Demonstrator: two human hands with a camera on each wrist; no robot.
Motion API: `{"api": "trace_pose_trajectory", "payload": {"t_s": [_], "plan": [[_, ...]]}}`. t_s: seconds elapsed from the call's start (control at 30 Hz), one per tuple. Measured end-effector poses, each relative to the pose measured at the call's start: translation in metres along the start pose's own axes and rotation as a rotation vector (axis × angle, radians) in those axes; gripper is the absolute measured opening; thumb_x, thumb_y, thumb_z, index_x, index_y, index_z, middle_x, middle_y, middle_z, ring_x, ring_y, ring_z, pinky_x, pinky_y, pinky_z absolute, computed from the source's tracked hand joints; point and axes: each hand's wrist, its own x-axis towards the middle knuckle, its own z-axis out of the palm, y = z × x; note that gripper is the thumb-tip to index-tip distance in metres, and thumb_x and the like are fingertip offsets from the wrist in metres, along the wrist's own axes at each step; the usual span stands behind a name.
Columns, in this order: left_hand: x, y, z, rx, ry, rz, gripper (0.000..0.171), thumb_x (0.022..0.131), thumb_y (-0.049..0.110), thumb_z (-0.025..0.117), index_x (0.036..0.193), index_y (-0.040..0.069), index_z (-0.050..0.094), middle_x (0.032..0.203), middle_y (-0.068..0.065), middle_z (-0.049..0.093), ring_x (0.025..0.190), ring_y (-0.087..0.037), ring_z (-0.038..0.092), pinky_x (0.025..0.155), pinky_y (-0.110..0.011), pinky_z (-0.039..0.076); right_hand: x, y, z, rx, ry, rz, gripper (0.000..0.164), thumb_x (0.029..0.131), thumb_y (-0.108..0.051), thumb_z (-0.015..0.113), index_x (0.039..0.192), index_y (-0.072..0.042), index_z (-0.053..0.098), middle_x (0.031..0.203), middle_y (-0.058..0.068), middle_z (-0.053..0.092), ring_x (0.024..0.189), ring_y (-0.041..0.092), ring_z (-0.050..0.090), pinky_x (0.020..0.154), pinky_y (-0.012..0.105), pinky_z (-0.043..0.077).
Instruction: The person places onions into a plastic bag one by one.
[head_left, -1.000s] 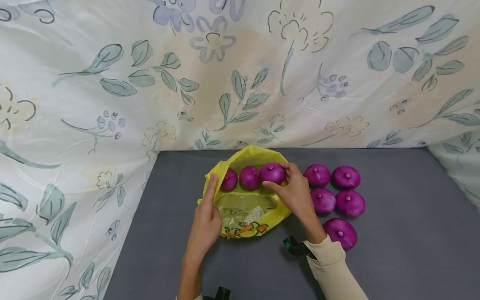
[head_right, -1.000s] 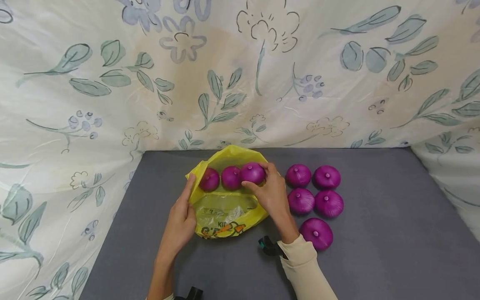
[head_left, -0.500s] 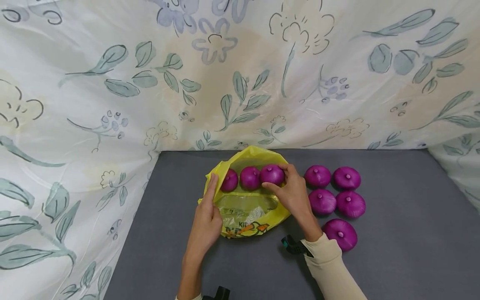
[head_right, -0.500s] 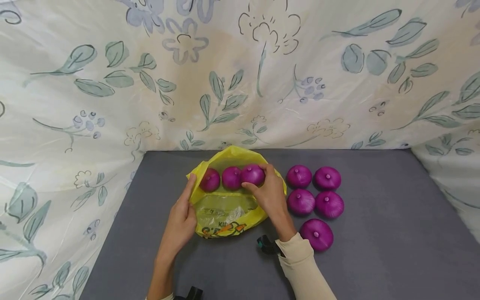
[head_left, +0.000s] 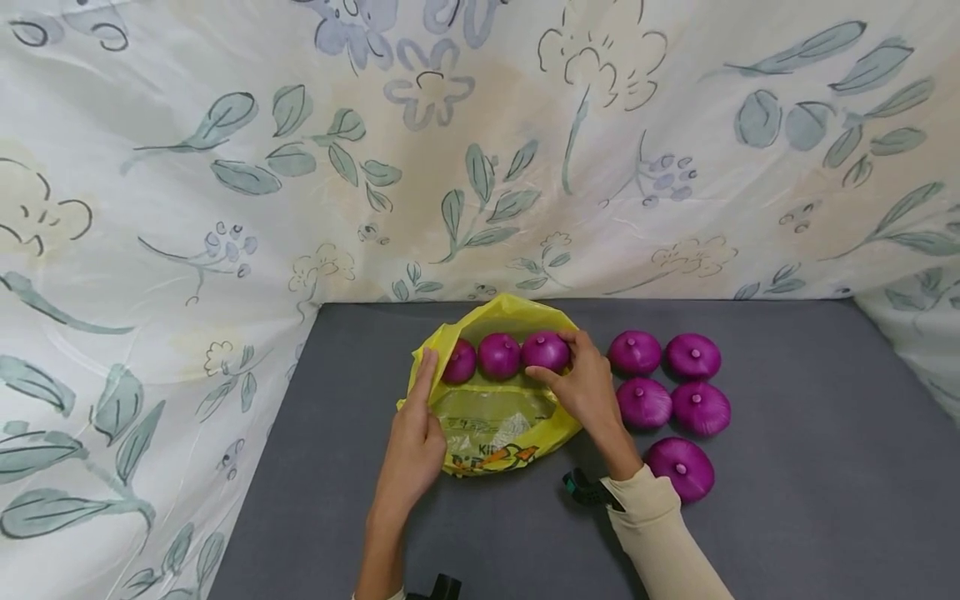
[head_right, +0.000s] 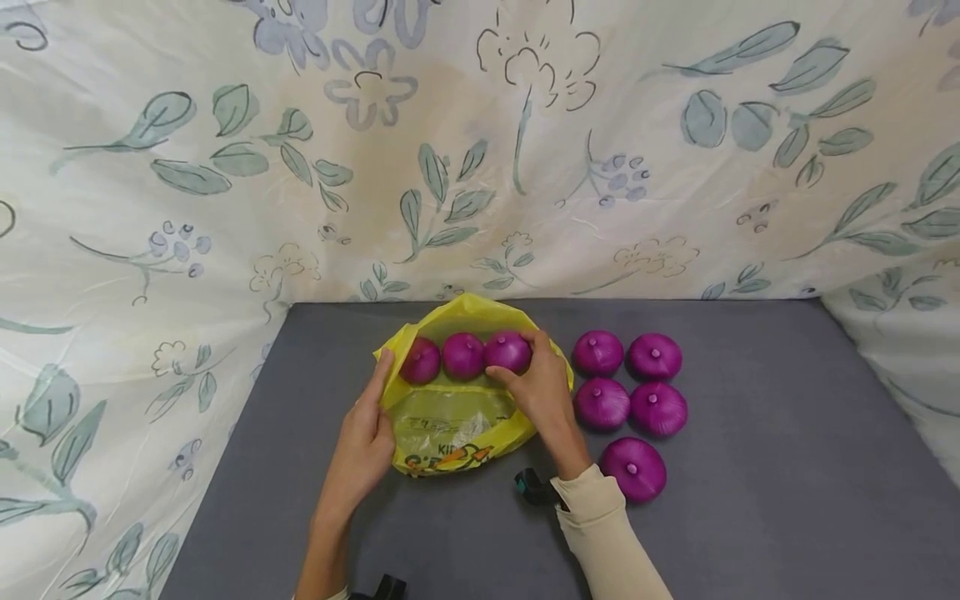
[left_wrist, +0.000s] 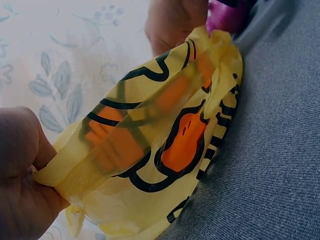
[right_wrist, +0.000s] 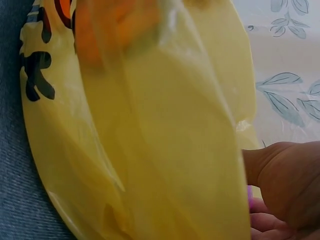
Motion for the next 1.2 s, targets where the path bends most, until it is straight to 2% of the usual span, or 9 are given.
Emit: {"api": "trace_pose_trajectory", "payload": {"t_s": [0.23,0.47,0.9,1.2], "plan": [[0.0,-0.002,0.0,-0.003,0.002,-0.004,0.083,0.097,-0.016,0.04,0.17,0.021,0.027,0.174,0.001,0.028,0.061,-0.006,0.022,0.06,-0.032,0.033,0.001,0.002,0.002,-0.017,0.014,0.005,0.079,0.083,-0.031,0.093,0.144,0.001,0.053,0.137,0.023,0.068,0.114,0.037,0.069,0.094,0.053,0.056],[-0.001,-0.003,0.0,-0.019,-0.006,-0.003,0.084,0.097,-0.017,0.038,0.17,0.021,0.026,0.175,0.0,0.027,0.051,-0.003,0.015,0.054,-0.028,0.03,0.003,0.006,0.005,-0.018,0.017,0.009,0.077,0.082,-0.031,0.094,0.142,-0.001,0.055,0.138,0.02,0.068,0.116,0.036,0.068,0.096,0.052,0.055],[-0.002,-0.003,0.001,-0.022,-0.025,-0.023,0.082,0.099,-0.015,0.036,0.171,0.022,0.025,0.176,0.004,0.024,0.05,-0.004,0.014,0.052,-0.025,0.026,0.002,0.012,0.012,-0.065,0.024,-0.004,0.076,0.083,-0.035,0.093,0.14,-0.003,0.054,0.132,0.021,0.069,0.115,0.038,0.068,0.096,0.054,0.056],[-0.001,-0.004,0.0,-0.026,-0.019,-0.01,0.084,0.097,-0.017,0.037,0.171,0.021,0.025,0.175,0.0,0.025,0.05,-0.003,0.014,0.05,-0.026,0.027,0.001,0.01,0.013,-0.095,0.031,-0.022,0.081,0.085,-0.033,0.091,0.145,0.001,0.049,0.132,0.026,0.067,0.119,0.041,0.067,0.099,0.056,0.055]]}}
